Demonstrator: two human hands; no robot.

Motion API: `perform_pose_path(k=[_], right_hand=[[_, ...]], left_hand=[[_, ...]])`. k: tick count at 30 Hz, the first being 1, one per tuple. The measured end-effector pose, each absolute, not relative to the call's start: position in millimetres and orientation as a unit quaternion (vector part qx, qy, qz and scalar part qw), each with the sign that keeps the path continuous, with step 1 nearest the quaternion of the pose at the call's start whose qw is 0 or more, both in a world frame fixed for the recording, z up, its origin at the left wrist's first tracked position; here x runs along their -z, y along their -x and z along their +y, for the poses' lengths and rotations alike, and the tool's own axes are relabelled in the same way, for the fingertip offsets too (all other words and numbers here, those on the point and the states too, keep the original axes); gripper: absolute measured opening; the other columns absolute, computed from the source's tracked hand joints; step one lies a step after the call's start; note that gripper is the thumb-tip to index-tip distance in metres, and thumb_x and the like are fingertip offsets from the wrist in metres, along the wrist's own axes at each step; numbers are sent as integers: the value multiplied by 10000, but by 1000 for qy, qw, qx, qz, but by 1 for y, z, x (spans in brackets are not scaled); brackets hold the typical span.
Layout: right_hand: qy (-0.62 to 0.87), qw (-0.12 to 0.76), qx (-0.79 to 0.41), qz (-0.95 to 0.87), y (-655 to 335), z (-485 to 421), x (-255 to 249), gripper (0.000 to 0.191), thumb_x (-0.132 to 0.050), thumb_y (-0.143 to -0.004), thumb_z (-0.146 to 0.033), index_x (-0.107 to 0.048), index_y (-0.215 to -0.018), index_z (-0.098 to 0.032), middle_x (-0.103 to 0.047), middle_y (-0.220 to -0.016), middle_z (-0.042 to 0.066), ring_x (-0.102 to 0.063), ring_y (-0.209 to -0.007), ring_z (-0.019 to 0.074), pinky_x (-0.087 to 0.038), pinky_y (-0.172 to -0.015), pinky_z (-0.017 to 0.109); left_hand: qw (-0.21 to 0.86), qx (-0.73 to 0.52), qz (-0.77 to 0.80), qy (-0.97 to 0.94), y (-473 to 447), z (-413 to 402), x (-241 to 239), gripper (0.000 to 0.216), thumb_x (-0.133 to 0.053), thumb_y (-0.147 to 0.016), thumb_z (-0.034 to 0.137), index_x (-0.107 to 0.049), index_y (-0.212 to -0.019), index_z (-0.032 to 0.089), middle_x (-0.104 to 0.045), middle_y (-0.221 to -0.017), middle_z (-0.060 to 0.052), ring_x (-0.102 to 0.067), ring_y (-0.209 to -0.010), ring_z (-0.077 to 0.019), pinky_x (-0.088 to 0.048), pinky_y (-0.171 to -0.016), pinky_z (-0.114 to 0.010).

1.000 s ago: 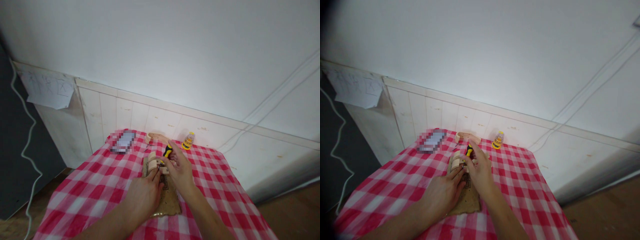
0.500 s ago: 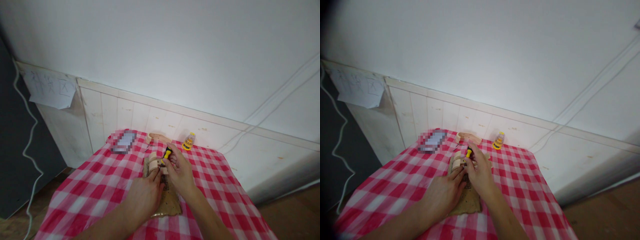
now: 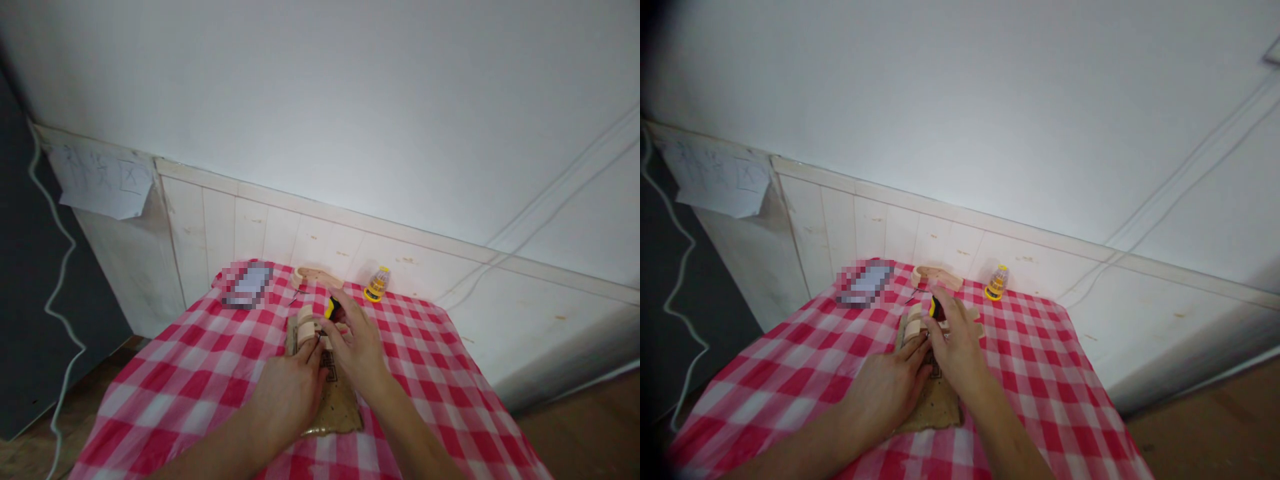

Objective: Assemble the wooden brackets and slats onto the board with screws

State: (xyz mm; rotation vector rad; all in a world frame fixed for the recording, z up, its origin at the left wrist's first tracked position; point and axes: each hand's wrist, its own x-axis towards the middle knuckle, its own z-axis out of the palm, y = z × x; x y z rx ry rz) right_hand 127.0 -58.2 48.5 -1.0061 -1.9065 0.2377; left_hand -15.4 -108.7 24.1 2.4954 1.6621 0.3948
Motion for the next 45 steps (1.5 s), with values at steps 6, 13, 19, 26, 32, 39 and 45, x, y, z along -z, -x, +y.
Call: perform_pose_path(k=[6, 13, 19, 26, 32, 39, 45], right_hand=[[406, 468, -139, -773, -129, -59, -42, 538, -533, -959, -164, -502, -1478, -298, -657, -1382, 86, -659, -1237, 245, -557, -1043, 446], [411, 470, -159, -765, -131, -55, -39, 525, -567, -948, -181, -537, -1456, -310, -716, -1261, 79, -663, -1235, 265, -564, -1038, 474], [420, 461, -154, -766, -131, -56, -42, 494, -589, -949, -197, -563, -1429, -312, -721, -1262, 79, -667, -1221, 267, -563, -1031, 469], [419, 456, -130, -774, -131, -54, -45, 476, -644, -926, -224, -600, -1390, -323, -710, -1307, 63, -696, -1138, 254, -566, -1009, 437], [435, 444, -128, -773, -130, -56, -47, 481, -629, -937, -261, -578, -1413, -311, -700, -1313, 85, -688, -1145, 272, -552, -1013, 477], [419, 460, -171, -764, -129, -58, -39, 511, -536, -966, -212, -517, -1469, -299, -689, -1307, 93, -678, -1189, 259, -581, -976, 440], [439, 454, -179, -755, -131, -55, -41, 520, -585, -942, -208, -551, -1449, -323, -731, -1155, 77, -720, -1021, 254, -609, -886, 425]], left_hand=[[58, -141, 545, -824, 16, -108, -22, 460, -390, -1016, 236, -568, -1430, 147, -568, -1496, -151, -737, -1056, -304, -661, -784, -460], [42, -130, 541, -830, 16, -108, -22, 461, -384, -1019, 236, -565, -1429, 128, -561, -1500, -165, -695, -1162, -315, -652, -802, -435], [42, -124, 548, -826, 16, -109, -22, 451, -400, -1014, 236, -563, -1426, 153, -566, -1494, -168, -742, -1037, -292, -647, -751, -412], [51, -129, 550, -824, 15, -108, -19, 472, -380, -1016, 235, -553, -1443, 132, -523, -1531, -172, -735, -1065, -321, -654, -759, -463], [48, -126, 550, -824, 16, -109, -22, 456, -402, -1015, 238, -569, -1432, 157, -525, -1534, -153, -725, -1100, -324, -659, -782, -450], [57, -135, 546, -825, 16, -109, -25, 455, -413, -1010, 225, -569, -1430, 147, -558, -1501, -166, -724, -1102, -325, -662, -791, -473], [45, -124, 548, -826, 15, -108, -20, 470, -389, -1016, 228, -547, -1448, 128, -549, -1511, -161, -708, -1139, -320, -658, -814, -456]])
